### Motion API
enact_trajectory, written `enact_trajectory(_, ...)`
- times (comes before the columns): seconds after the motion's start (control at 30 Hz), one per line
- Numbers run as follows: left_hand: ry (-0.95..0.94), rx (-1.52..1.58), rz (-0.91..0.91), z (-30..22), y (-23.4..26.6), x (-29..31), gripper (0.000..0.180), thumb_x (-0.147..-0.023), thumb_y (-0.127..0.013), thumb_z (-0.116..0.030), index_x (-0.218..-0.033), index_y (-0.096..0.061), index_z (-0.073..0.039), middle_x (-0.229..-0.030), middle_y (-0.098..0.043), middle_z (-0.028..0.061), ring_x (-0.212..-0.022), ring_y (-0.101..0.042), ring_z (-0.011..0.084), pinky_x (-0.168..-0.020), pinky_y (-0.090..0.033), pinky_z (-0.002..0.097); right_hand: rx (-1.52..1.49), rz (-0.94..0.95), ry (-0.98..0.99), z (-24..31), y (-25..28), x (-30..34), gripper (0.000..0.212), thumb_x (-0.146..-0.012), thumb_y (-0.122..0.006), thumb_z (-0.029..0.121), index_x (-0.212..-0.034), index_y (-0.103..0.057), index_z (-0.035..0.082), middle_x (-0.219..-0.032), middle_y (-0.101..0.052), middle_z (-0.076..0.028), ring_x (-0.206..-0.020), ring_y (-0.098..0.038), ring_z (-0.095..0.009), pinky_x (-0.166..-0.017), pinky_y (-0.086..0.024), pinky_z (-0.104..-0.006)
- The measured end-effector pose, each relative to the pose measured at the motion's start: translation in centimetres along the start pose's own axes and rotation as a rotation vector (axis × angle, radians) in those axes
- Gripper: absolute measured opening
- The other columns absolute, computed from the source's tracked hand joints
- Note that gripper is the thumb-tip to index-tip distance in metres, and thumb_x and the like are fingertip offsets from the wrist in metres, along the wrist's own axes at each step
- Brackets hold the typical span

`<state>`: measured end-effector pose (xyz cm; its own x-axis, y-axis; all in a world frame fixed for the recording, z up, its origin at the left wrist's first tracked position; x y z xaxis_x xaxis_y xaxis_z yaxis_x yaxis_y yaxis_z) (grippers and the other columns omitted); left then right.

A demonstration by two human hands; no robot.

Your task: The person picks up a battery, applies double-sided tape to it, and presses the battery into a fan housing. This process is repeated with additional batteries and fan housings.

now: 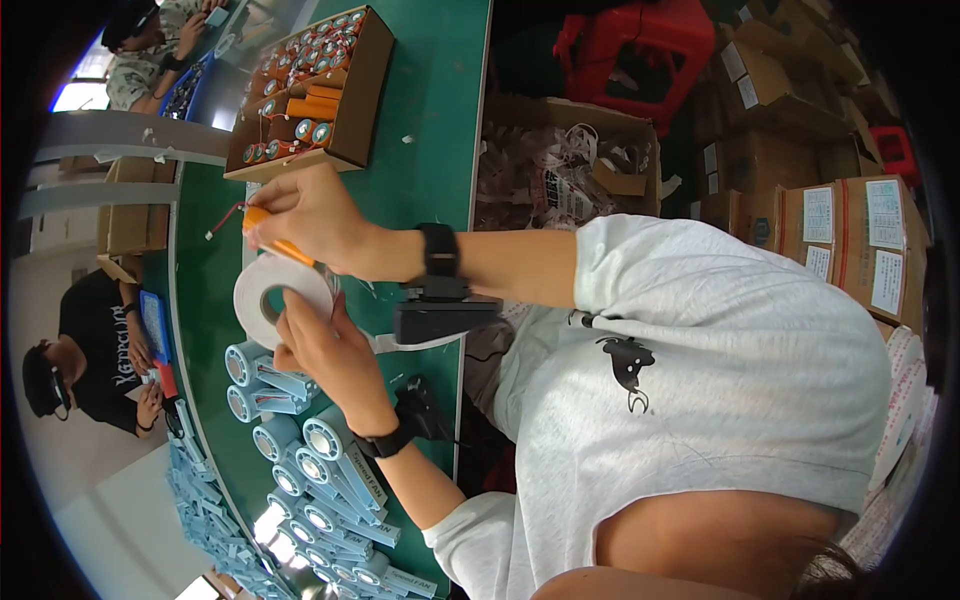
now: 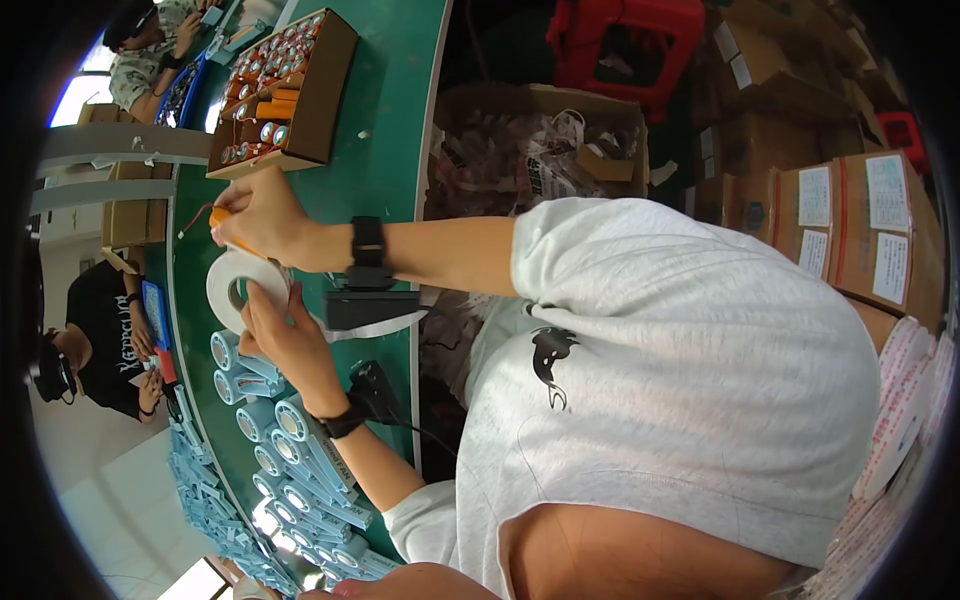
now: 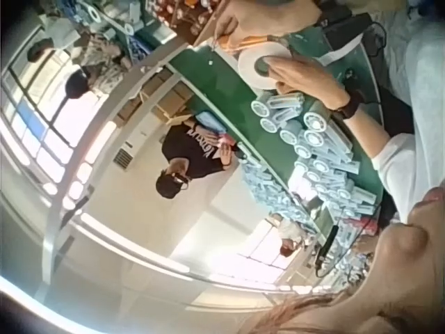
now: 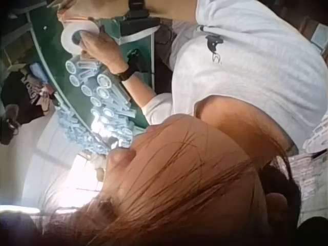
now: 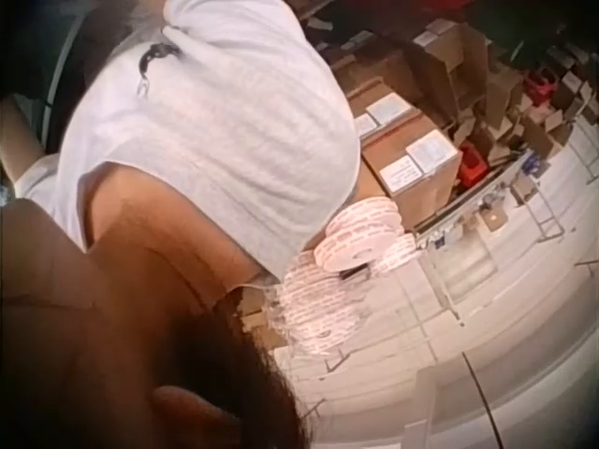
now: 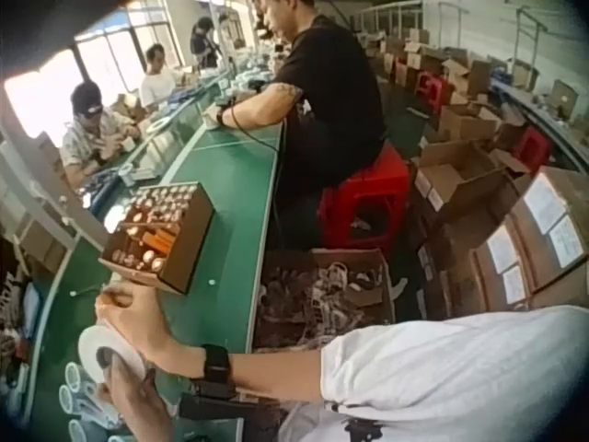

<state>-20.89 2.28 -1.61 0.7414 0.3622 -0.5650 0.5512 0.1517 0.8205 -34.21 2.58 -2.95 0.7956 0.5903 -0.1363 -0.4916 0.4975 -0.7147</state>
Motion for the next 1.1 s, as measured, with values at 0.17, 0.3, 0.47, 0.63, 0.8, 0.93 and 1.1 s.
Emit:
enact_trajectory(0.17,-0.018,0.000,0.101,-1.1,-1.1,0.7,0.042,-0.077,-0.060,-0.008,-0.114,-0.044,0.005,-0.093,-0.054,0.0177,-0.090,-0.048,0.0313,-0.077,-0.031,0.0368,-0.177,-0.150,-0.164,-1.6,1.7,-2.4,0.024,-0.067,-0.062,-0.010,-0.090,-0.056,-0.009,-0.084,-0.063,-0.015,-0.076,-0.063,-0.019,-0.065,-0.051,-0.0282)
enact_trajectory(0.3,-0.024,0.210,0.312,-1.8,-1.3,3.6,0.043,-0.078,-0.058,-0.008,-0.116,-0.044,0.003,-0.102,-0.054,0.0198,-0.103,-0.047,0.0319,-0.086,-0.032,0.0392,-0.523,0.034,0.244,3.1,0.6,-5.5,0.023,-0.076,-0.059,-0.004,-0.099,-0.056,-0.001,-0.102,-0.059,-0.014,-0.097,-0.058,-0.023,-0.081,-0.048,-0.0325)
enact_trajectory(0.47,0.108,0.409,0.384,0.6,1.2,2.4,0.049,-0.075,-0.061,-0.006,-0.120,-0.043,-0.001,-0.113,-0.052,0.0192,-0.116,-0.041,0.0322,-0.097,-0.028,0.0395,-0.358,0.533,0.227,5.5,-2.0,-2.0,0.026,-0.078,-0.059,-0.001,-0.104,-0.055,0.000,-0.103,-0.059,-0.015,-0.097,-0.058,-0.024,-0.084,-0.047,-0.0322)
enact_trajectory(0.63,-0.085,-0.263,0.598,3.3,8.1,3.6,0.038,-0.072,-0.062,-0.003,-0.109,-0.054,-0.002,-0.115,-0.053,0.0144,-0.111,-0.047,0.0333,-0.094,-0.035,0.0367,-0.012,0.651,0.138,5.3,1.3,0.5,0.031,-0.076,-0.060,-0.004,-0.106,-0.054,0.000,-0.097,-0.061,-0.015,-0.093,-0.060,-0.020,-0.085,-0.047,-0.0282)
enact_trajectory(0.8,0.297,0.163,0.890,7.0,8.4,5.6,0.042,-0.068,-0.066,-0.004,-0.109,-0.055,-0.003,-0.109,-0.055,0.0126,-0.108,-0.047,0.0314,-0.093,-0.035,0.0379,0.233,0.944,-0.164,4.6,-0.8,4.8,0.034,-0.077,-0.056,-0.003,-0.110,-0.052,0.004,-0.098,-0.061,-0.015,-0.089,-0.062,-0.018,-0.078,-0.048,-0.0272)
enact_trajectory(0.93,0.664,0.082,0.846,8.1,6.3,6.1,0.051,-0.062,-0.071,-0.008,-0.111,-0.054,-0.006,-0.104,-0.056,0.0102,-0.108,-0.046,0.0288,-0.090,-0.037,0.0383,0.323,1.043,-0.132,3.8,-1.7,6.1,0.035,-0.074,-0.056,-0.005,-0.107,-0.052,0.003,-0.097,-0.062,-0.014,-0.085,-0.062,-0.016,-0.075,-0.049,-0.0249)
enact_trajectory(1.1,0.216,-0.072,0.472,5.5,6.7,6.7,0.045,-0.063,-0.072,-0.011,-0.106,-0.057,-0.007,-0.104,-0.056,0.0089,-0.107,-0.046,0.0284,-0.085,-0.041,0.0368,0.331,1.047,-0.281,4.3,-2.4,6.8,0.033,-0.071,-0.060,-0.005,-0.102,-0.052,0.002,-0.096,-0.062,-0.013,-0.083,-0.062,-0.014,-0.073,-0.048,-0.0228)
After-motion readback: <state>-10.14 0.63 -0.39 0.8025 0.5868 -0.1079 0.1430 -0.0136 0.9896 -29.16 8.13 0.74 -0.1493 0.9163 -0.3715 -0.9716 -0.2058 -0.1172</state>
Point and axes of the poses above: each hand's wrist, its own x-axis away from the middle knuckle, its own y-axis out of the back of the hand, z = x × y, the point moved 5 cm from there along -x, towards the middle knuckle
